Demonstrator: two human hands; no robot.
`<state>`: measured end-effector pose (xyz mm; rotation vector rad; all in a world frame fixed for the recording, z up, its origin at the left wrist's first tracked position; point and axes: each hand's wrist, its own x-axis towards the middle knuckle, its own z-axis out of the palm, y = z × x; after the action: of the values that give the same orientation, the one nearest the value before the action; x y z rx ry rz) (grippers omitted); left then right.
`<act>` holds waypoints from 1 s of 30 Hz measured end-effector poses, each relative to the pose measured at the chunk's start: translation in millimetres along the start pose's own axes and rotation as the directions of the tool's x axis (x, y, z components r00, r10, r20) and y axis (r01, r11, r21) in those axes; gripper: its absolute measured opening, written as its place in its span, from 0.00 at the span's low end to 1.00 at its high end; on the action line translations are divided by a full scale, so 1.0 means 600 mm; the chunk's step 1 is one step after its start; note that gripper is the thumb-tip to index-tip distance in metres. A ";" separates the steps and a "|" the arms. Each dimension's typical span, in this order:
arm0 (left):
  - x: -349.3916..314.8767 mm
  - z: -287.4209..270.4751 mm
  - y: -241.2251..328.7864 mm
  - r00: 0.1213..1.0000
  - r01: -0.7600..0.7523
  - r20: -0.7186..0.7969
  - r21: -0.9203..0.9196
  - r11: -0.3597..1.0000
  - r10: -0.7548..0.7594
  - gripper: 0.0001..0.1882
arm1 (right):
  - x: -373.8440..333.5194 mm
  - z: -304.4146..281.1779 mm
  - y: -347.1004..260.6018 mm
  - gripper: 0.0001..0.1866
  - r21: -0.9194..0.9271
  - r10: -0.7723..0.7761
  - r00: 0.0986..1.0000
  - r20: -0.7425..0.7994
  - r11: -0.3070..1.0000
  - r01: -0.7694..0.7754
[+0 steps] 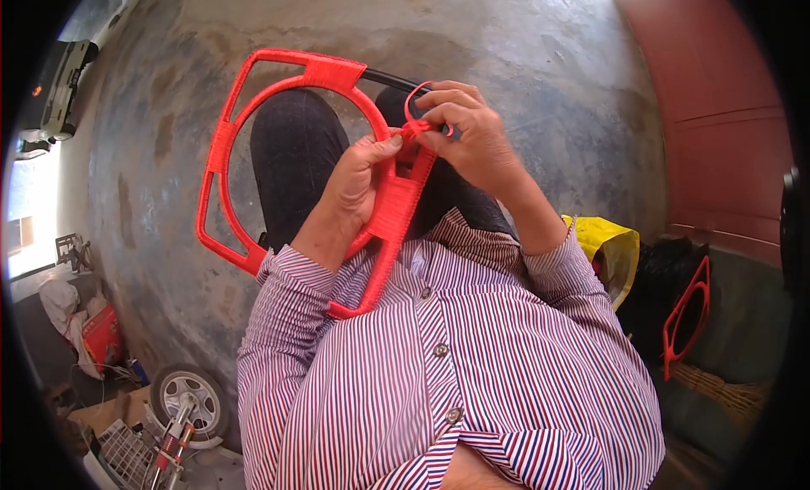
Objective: Weaving a red cord around a square metal frame to cover it.
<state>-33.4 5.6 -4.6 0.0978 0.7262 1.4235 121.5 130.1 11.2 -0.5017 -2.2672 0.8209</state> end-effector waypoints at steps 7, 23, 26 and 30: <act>0.002 -0.010 -0.008 0.997 -0.024 -0.071 0.208 0.978 0.040 0.12 | -0.054 -0.160 0.033 0.10 0.223 0.236 0.929 0.285 0.926 -0.304; 0.001 0.002 -0.002 0.990 0.107 0.075 0.156 0.982 -0.120 0.19 | -0.105 -0.021 0.021 0.10 0.694 0.549 0.710 0.441 0.294 -0.658; 0.003 -0.001 -0.004 0.990 0.109 0.075 0.148 0.983 -0.121 0.22 | -0.107 -0.038 0.020 0.11 0.616 0.550 0.656 0.518 0.292 -0.731; 0.003 0.010 -0.006 0.992 0.062 0.100 0.137 0.989 -0.076 0.24 | -0.138 -0.067 0.026 0.11 0.632 0.578 0.661 0.478 0.297 -0.716</act>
<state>-27.2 8.7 -2.3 0.2477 0.7313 1.2928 209.8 113.2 -13.7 -0.9600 -1.4560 2.2316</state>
